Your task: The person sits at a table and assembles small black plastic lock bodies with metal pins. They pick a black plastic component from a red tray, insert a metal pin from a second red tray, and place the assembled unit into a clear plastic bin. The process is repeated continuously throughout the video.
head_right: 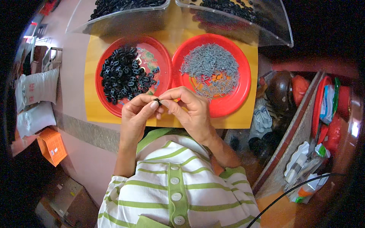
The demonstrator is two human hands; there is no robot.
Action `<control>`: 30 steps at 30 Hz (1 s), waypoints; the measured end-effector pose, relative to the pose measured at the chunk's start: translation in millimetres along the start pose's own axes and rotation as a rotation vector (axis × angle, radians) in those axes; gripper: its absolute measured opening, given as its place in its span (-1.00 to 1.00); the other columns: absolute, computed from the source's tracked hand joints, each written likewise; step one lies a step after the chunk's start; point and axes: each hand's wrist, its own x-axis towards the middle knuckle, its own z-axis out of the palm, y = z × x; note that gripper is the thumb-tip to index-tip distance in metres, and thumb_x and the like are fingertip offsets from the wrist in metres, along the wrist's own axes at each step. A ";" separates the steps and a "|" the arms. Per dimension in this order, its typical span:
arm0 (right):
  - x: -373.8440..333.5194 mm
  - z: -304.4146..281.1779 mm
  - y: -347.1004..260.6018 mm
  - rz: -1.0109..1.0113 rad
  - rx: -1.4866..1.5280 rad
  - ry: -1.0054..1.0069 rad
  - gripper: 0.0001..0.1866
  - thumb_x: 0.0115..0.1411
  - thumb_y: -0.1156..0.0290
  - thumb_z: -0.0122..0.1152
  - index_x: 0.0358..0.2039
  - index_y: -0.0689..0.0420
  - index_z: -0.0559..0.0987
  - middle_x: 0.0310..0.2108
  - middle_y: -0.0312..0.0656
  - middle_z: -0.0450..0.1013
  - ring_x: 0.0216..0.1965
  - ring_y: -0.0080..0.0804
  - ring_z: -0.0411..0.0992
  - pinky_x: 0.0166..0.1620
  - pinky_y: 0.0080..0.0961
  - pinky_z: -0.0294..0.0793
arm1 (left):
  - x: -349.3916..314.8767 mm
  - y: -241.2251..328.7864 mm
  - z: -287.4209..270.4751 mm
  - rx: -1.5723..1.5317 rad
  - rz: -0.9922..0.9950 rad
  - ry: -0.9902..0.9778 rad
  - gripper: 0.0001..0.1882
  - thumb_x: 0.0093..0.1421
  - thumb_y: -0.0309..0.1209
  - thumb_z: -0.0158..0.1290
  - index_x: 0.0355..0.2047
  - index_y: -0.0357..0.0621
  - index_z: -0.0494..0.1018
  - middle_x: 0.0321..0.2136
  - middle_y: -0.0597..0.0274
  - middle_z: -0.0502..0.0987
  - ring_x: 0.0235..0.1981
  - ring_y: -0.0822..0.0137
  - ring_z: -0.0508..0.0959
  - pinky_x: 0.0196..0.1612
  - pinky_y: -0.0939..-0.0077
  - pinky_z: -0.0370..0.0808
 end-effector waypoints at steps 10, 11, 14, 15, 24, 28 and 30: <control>7.7 9.3 16.6 0.010 -0.034 -0.048 -0.90 0.16 0.65 0.08 -0.30 0.30 0.50 -0.27 -0.10 0.47 -0.34 -0.55 0.44 -0.30 -0.67 0.46 | 10.9 1.3 -10.0 0.038 -0.054 0.037 -0.88 0.21 -0.50 0.01 -0.33 -0.34 0.48 -0.46 0.23 0.54 -0.45 0.53 0.50 -0.35 0.71 0.45; 8.2 10.2 17.3 0.036 -0.015 -0.059 -0.89 0.16 0.64 0.08 -0.28 0.30 0.50 -0.27 -0.11 0.47 -0.34 -0.55 0.45 -0.30 -0.67 0.46 | 10.7 -0.5 -12.2 0.037 -0.061 0.048 -0.88 0.21 -0.51 0.01 -0.33 -0.33 0.48 -0.46 0.24 0.54 -0.44 0.53 0.50 -0.35 0.70 0.44; 11.4 8.4 15.9 0.131 0.003 -0.137 -0.85 0.16 0.60 0.10 -0.23 0.30 0.51 -0.26 -0.13 0.47 -0.33 -0.55 0.45 -0.30 -0.67 0.46 | 8.0 -1.6 -17.7 -0.001 -0.093 0.066 -0.89 0.20 -0.52 0.01 -0.33 -0.33 0.48 -0.46 0.24 0.54 -0.44 0.53 0.50 -0.35 0.69 0.45; 17.5 3.3 10.6 0.175 -0.017 -0.194 -0.84 0.17 0.58 0.10 -0.22 0.30 0.51 -0.26 -0.15 0.47 -0.33 -0.55 0.45 -0.30 -0.67 0.47 | 7.5 -3.0 -20.8 -0.008 -0.082 0.075 -0.90 0.19 -0.53 0.02 -0.34 -0.33 0.47 -0.47 0.23 0.53 -0.45 0.52 0.51 -0.36 0.67 0.46; 75.0 15.4 7.4 -0.220 -0.675 -0.215 -0.87 0.07 0.48 0.17 -0.35 0.23 0.53 -0.42 -0.10 0.47 -0.38 -0.18 0.47 -0.33 -0.37 0.44 | -0.3 -10.7 -31.3 -0.006 0.055 -0.015 -0.90 0.16 -0.55 0.02 -0.34 -0.33 0.48 -0.45 0.21 0.50 -0.47 0.48 0.50 -0.38 0.64 0.47; 89.5 39.6 32.3 -0.301 -0.768 -0.254 -0.85 0.04 0.43 0.18 -0.38 0.23 0.50 -0.36 -0.05 0.41 -0.27 -0.09 0.40 -0.22 -0.24 0.40 | -3.9 -12.8 -29.6 0.006 0.046 -0.045 -0.88 0.15 -0.55 0.03 -0.33 -0.35 0.49 -0.45 0.20 0.49 -0.47 0.46 0.50 -0.37 0.62 0.47; 94.7 48.0 36.1 -0.267 -0.822 -0.244 -0.81 0.02 0.41 0.20 -0.37 0.23 0.50 -0.30 -0.04 0.38 -0.23 -0.07 0.38 -0.20 -0.23 0.40 | -5.3 -13.1 -29.7 -0.025 0.033 -0.058 -0.88 0.14 -0.54 0.04 -0.33 -0.35 0.49 -0.45 0.19 0.49 -0.47 0.45 0.50 -0.36 0.62 0.47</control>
